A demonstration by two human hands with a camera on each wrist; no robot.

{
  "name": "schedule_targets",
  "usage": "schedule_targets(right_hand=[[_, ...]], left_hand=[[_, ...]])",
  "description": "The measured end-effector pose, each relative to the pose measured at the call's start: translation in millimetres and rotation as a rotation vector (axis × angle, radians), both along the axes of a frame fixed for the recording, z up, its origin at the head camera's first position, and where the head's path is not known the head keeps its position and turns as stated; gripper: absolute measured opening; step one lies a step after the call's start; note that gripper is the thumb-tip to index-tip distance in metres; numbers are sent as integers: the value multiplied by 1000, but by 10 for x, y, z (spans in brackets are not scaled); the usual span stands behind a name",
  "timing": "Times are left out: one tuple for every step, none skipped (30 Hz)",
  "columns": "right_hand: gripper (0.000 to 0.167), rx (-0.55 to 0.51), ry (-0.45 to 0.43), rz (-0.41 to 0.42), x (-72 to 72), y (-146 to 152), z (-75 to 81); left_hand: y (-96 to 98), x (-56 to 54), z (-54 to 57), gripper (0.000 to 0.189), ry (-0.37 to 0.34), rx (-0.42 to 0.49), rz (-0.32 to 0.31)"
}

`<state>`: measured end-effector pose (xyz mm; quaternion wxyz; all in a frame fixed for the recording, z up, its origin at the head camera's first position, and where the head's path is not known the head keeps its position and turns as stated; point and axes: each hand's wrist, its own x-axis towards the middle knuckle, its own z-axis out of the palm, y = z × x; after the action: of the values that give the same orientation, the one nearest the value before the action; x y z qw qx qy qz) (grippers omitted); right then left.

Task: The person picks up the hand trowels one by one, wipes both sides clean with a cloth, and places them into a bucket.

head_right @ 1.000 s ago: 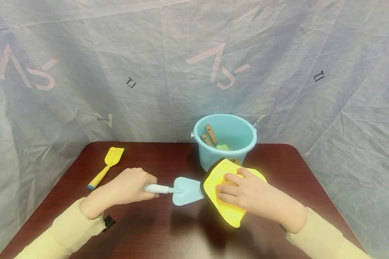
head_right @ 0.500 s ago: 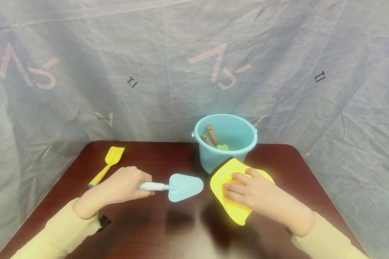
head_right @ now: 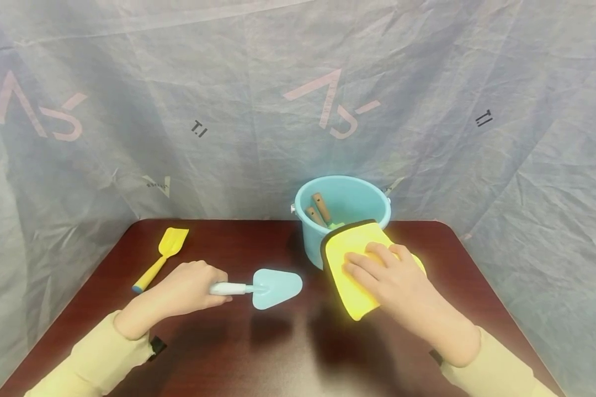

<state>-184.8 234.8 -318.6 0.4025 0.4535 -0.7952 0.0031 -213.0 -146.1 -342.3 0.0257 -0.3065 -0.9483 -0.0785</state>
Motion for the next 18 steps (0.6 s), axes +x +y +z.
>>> schedule_targets(right_hand=[[47, -27, 11, 6, 5, -26, 16], [45, -49, 22, 13, 11, -51, 33], [44, -63, 27, 14, 19, -72, 50], [44, -76, 31, 16, 27, -92, 66], [44, -88, 30, 19, 36, -111, 81], [44, -98, 30, 21, 45, -129, 95], [44, -106, 28, 22, 53, -147, 109], [43, -114, 29, 25, 59, -167, 121], [43, -120, 30, 28, 65, -187, 133], [42, -128, 34, 34, 67, -210, 143], [41, -135, 36, 40, 69, -233, 152], [40, -141, 41, 47, 70, -256, 161], [39, -147, 45, 54, 70, -279, 169], [38, -151, 50, 62, 70, -301, 176], [38, -154, 53, 68, 71, -321, 182], [37, -157, 57, 75, 70, -341, 187], [37, -157, 57, 81, 73, -358, 191], [36, -157, 61, 86, 72, -379, 196]], left_hand=[[2, -5, -9, 20, 4, 0, 1], [6, -11, -17, 20, 7, 1, 2], [9, -17, -24, 20, 12, 0, 2], [14, -23, -29, 20, 18, 0, 2], [21, -29, -32, 20, 26, -3, 1], [28, -34, -34, 21, 31, -4, 0], [36, -38, -34, 21, 34, -4, -1], [46, -41, -31, 21, 36, -3, -3], [57, -43, -27, 21, 40, -6, -5], [68, -43, -21, 21, 37, -4, -5], [79, -42, -15, 21, 34, -2, -6], [91, -39, -10, 21, 30, 1, -6], [101, -36, -4, 21, 30, 1, -8], [111, -33, 0, 21, 31, 1, -10], [119, -31, 4, 21, 31, 1, -11], [127, -31, 5, 21, 31, 2, -11], [135, -32, 6, 22, 33, 3, -12], [139, -30, 7, 22, 33, 6, -13]])
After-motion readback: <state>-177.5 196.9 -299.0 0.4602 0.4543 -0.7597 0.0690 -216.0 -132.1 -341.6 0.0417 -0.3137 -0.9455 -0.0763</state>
